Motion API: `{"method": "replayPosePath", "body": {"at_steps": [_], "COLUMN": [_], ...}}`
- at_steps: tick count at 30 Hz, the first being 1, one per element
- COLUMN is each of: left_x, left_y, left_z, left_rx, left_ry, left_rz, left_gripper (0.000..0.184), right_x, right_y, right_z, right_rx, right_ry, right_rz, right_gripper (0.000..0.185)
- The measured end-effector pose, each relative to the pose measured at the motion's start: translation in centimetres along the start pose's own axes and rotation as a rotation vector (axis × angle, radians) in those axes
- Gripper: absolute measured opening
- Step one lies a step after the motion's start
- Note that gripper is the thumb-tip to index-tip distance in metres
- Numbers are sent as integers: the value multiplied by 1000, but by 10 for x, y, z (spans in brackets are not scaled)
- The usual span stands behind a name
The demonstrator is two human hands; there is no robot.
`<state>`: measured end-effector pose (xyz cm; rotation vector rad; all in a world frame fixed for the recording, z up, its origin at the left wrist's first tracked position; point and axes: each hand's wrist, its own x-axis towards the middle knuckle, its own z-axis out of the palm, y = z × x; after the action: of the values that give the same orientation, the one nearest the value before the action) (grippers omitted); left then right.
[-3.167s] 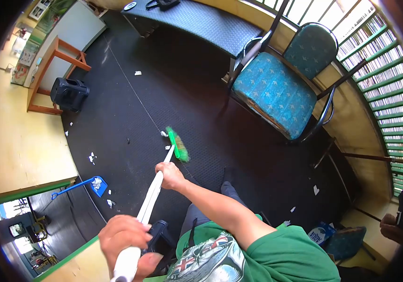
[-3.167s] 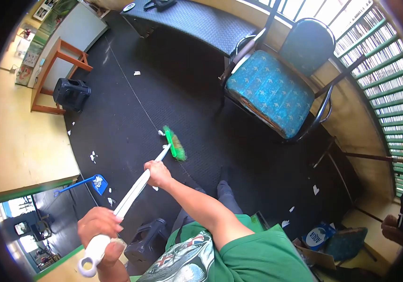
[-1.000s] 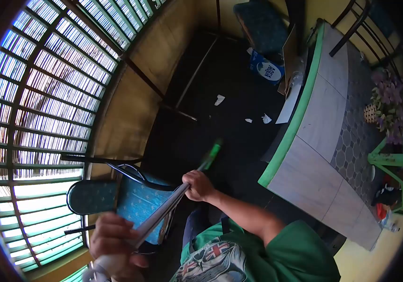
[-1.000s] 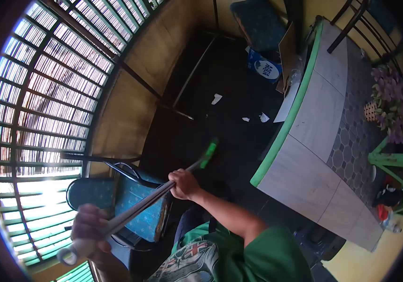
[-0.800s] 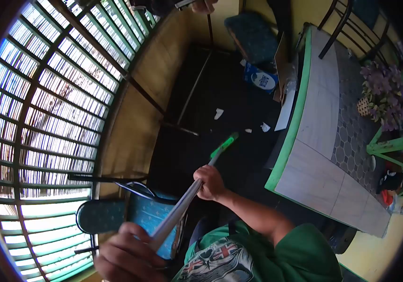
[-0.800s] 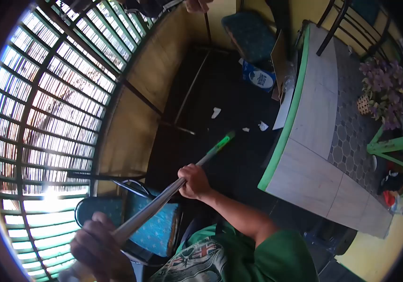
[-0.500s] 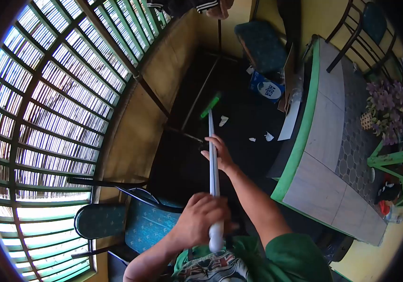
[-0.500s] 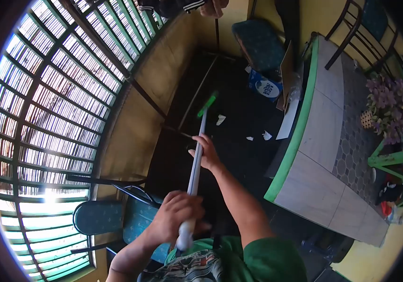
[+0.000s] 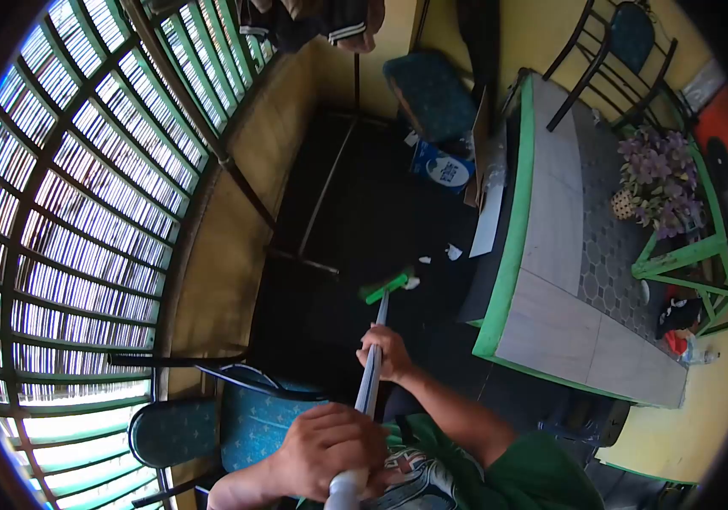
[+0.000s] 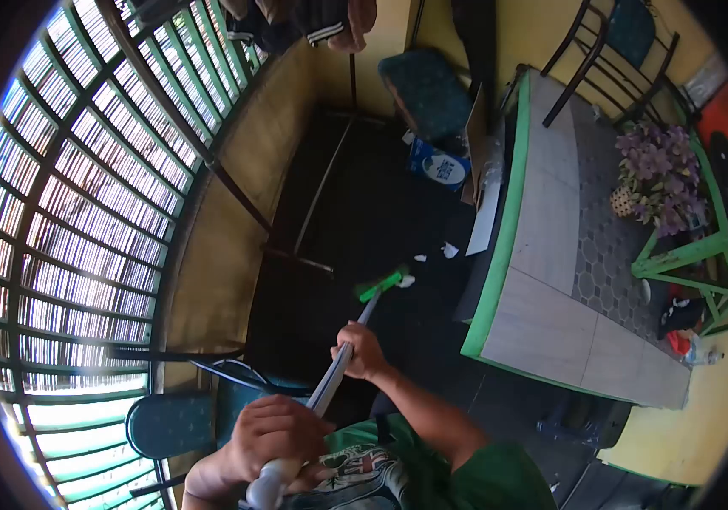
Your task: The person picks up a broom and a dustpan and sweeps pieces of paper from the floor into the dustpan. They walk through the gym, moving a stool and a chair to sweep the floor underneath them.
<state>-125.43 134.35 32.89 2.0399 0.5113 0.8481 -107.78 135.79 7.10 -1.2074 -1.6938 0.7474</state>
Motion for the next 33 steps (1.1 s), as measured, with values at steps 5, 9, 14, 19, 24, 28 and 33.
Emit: {"method": "replayPosePath", "body": {"at_steps": [5, 9, 14, 19, 24, 28, 33], "left_x": [34, 63, 101, 163, 222, 271, 291], "left_y": [22, -32, -128, -97, -84, -103, -238], "left_z": [-22, 7, 46, -19, -62, -55, -5], "left_rx": [-61, 163, 94, -54, -244, 86, 364], "left_ry": [41, -159, -78, -128, 20, -244, -290], "left_rz": [207, 130, 18, -72, 14, 34, -199], "left_gripper": [26, 23, 22, 15, 16, 21, 23], "right_x": [43, 90, 111, 109, 191, 269, 356], "right_y": [-26, 49, 140, 102, 76, 136, 271], "right_z": [-18, -34, -49, -65, -82, -83, -89], "right_rx": [49, -35, -67, -140, -50, -36, -38], "right_ry": [122, 192, 152, 246, 391, 540, 510], "right_rz": [-7, -55, 121, 121, -60, -200, -108], "right_gripper": [22, 19, 21, 24, 25, 24, 17]}}
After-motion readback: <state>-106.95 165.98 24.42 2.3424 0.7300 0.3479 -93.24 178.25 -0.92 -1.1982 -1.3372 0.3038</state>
